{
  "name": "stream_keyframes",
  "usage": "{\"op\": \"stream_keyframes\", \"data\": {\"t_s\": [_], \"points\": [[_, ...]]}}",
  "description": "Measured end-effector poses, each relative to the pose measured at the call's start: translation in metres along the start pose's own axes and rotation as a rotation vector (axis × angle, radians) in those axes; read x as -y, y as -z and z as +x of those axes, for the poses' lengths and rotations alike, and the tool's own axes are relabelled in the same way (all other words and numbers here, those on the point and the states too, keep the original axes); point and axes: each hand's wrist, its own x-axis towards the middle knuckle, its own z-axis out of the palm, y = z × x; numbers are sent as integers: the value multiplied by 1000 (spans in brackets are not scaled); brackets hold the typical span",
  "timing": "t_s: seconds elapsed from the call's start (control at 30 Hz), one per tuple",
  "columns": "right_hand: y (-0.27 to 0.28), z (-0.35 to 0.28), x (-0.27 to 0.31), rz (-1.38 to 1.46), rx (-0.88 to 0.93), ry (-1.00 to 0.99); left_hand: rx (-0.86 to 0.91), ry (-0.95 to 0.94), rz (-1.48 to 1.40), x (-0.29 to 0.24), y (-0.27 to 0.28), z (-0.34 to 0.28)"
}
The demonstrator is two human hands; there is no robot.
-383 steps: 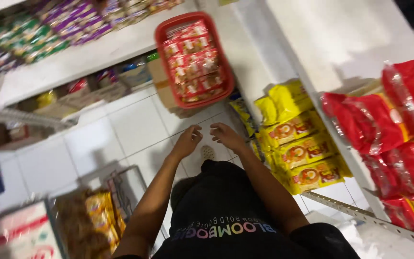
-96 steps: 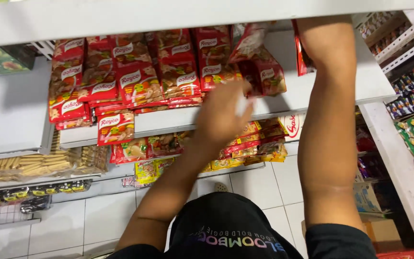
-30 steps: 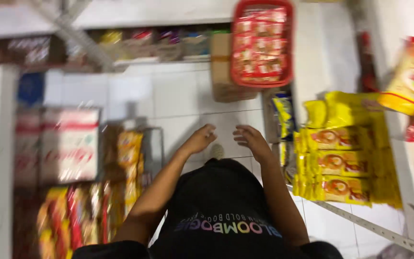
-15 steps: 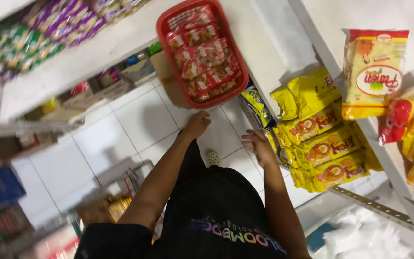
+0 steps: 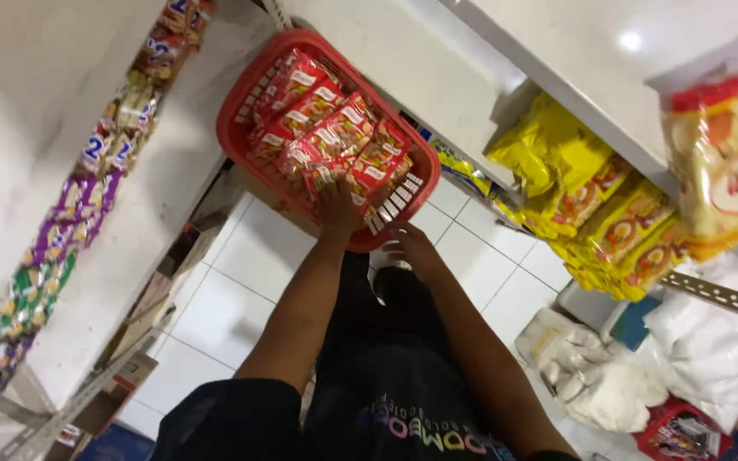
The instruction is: The person takes seasoning packets from a red basket and stacks them onto a shelf by hand.
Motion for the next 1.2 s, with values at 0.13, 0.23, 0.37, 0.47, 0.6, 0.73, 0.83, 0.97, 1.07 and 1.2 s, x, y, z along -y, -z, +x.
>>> {"op": "stream_keyframes", "data": {"t_s": [0.13,0.23,0.37,0.47,0.6,0.73,0.83,0.97,1.07,1.2], "points": [[-10,51,-5,-6,-2,-46,195,76,-10,6,-2,35],[-8,58,-15,1,1,20,215,46,-134,10,-4,24],[-9,54,14,17,-89,-65,245,33,-444,21,-4,30],[-4,47,25,48,-111,-46,193,8,-569,30,-8,24],[-2,41,30,60,-175,-58,61,-147,-259,25,5,22],[5,30,29,54,-158,-58,280,10,-365,8,31,43],[16,26,12,108,-135,-46,556,77,-386,2,23,48],[37,18,4,85,-125,-112,200,70,-220,5,-5,46],[53,16,7,72,-76,-148,240,100,-318,23,1,41],[86,20,12,-8,-50,-206,0,77,-665,15,69,23]]}}
